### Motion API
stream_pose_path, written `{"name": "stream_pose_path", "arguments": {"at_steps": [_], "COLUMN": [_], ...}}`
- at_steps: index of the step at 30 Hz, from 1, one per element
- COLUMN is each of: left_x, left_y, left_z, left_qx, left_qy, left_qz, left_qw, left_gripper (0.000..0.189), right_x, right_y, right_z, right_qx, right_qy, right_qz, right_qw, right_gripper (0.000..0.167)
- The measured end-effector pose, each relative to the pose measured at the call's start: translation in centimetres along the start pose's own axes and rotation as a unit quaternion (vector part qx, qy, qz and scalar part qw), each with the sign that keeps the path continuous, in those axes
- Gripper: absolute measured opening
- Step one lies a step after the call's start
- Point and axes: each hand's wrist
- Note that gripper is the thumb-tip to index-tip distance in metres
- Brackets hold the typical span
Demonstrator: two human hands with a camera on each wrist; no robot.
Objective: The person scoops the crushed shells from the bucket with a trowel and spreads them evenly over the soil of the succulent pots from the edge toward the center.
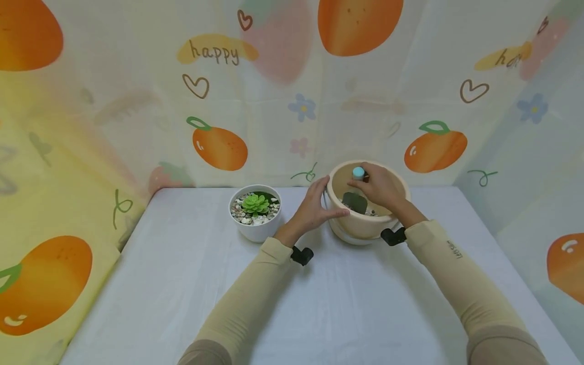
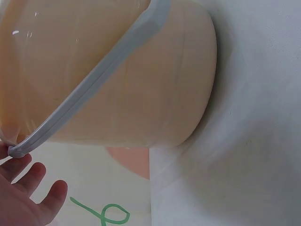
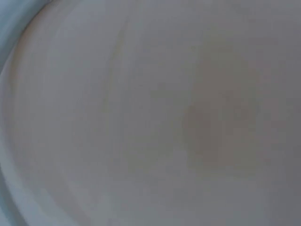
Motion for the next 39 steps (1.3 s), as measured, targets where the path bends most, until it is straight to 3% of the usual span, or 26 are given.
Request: {"name": "stream_pose_path", "arguments": {"at_steps": [5,8,13,19,28,35,39], "left_x": [0.3,0.3,0.2,0.1,-0.4,-0.3,-0.3], "left_y": [-0.1,-0.1,-0.2,-0.3,-0.2,-0.2,-0.1], "left_z": [-0.1,0.0,0.2,0.1,0.0,0.0,0.1], "left_qx": [-0.001,-0.002,0.004,0.009,0.004,-0.003,-0.011], "left_qy": [0.008,0.007,0.009,0.008,-0.002,0.005,0.01], "left_qz": [0.006,0.007,0.007,0.0,-0.014,-0.009,-0.006], "left_qw": [0.9999,1.0,0.9999,0.9999,0.9999,0.9999,0.9999], "left_gripper": [0.105,0.104,0.105,0.105,0.105,0.105,0.104], "right_x": [0.3,0.6,1.0,1.2,1.4,2.7,3.5], "right_y": [-0.2,-0.2,0.2,0.6,0.6,0.8,1.1], "right_z": [-0.2,-0.4,-0.7,-0.9,-0.7,-0.9,-1.2], "right_qx": [0.047,0.044,-0.034,-0.121,-0.182,-0.205,-0.201], "right_qy": [-0.002,-0.007,-0.012,-0.024,0.003,0.033,0.031], "right_qz": [0.015,0.027,0.077,0.148,0.244,0.365,0.41], "right_qw": [0.9988,0.9987,0.9963,0.9813,0.9525,0.9077,0.8892], "right_gripper": [0.017,0.017,0.02,0.032,0.041,0.03,0.028]}}
Point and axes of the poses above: each hand's wrist, its own z-axis towards the middle knuckle, its own x-axis out of the back of the hand, y = z × x, and after that the axes turned 15 degrees about -y, right-handed
